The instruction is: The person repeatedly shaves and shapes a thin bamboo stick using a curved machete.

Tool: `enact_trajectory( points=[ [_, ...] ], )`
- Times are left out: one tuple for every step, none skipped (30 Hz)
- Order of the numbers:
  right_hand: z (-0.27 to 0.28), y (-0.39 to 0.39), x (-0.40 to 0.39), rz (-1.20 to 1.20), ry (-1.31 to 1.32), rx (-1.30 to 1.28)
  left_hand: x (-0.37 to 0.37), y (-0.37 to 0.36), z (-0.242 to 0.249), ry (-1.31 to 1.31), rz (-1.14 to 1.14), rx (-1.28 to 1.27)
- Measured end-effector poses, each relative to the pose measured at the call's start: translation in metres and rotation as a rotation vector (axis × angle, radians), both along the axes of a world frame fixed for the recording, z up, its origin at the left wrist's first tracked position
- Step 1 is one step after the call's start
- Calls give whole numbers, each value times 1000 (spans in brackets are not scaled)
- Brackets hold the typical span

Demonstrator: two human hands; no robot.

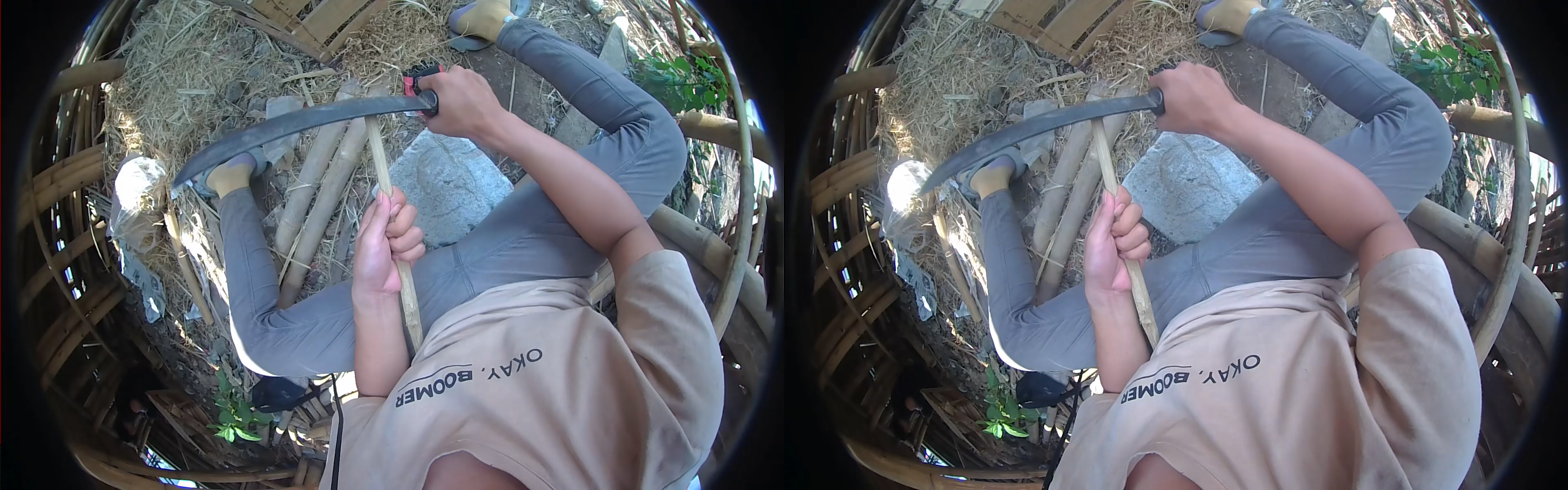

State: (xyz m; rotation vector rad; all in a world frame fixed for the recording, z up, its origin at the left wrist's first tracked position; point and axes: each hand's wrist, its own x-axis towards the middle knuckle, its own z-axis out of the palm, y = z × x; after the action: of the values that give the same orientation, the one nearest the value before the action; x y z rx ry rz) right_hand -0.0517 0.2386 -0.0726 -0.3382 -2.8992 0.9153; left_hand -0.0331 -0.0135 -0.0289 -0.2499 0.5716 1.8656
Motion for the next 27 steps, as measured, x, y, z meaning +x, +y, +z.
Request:
enact_trajectory(
  points=[
    [-3,12,-3,-63,-2,-29,3,3,8,5,-53,84],
    [-9,23,-5,-109,13,-17,5,7,14,9,-108,170],
    [-14,31,-5,-154,23,-6,5,11,17,28,-126,149],
    [-19,35,-2,-194,32,7,5,16,19,44,-140,129],
    [-23,37,3,-204,55,-52,5,19,19,61,-147,111],
    [-20,35,5,-208,80,-110,3,15,13,17,-93,12],
    [-17,33,4,-208,107,-172,0,9,9,12,-62,25],
    [-14,30,2,-195,108,-203,-4,3,6,8,-33,35],
    [-5,27,0,-187,108,-237,-6,-3,5,4,-9,41],
    [1,23,1,-184,107,-272,-9,-4,7,-16,-3,60],
    [5,19,0,-175,113,-293,-9,-5,6,-19,5,60],
    [9,15,0,-168,119,-312,-9,-4,5,-22,11,62],
    [12,11,0,-160,127,-330,-9,-3,4,-24,18,66],
    [15,8,3,-133,106,-351,-9,-3,3,-26,21,60],
    [18,4,7,-104,85,-373,-9,-3,3,-26,25,53],
    [20,0,9,-75,64,-396,-9,-3,3,-26,30,44],
    [15,-2,10,-21,101,-361,-9,-3,2,-32,35,43],
    [13,-8,12,30,137,-326,-9,-2,1,-40,38,40],
    [14,-11,14,78,172,-290,-9,-1,0,-50,37,38],
    [16,-13,18,96,92,-270,-9,1,-1,-37,35,5],
    [19,-17,20,121,96,-249,-9,2,-1,-25,34,-29],
    [20,-20,21,147,100,-230,-9,2,-2,-12,35,-64],
    [22,-24,22,175,104,-211,-9,3,-2,42,31,-129],
    [24,-28,22,197,104,-169,-9,5,-2,97,29,-193],
    [23,-31,23,212,67,-147,-8,6,-2,151,28,-256],
    [21,-34,24,227,30,-125,-6,8,-2,202,26,-305],
    [21,-36,25,241,-7,-102,-4,9,-2,254,24,-353]
  ],
)
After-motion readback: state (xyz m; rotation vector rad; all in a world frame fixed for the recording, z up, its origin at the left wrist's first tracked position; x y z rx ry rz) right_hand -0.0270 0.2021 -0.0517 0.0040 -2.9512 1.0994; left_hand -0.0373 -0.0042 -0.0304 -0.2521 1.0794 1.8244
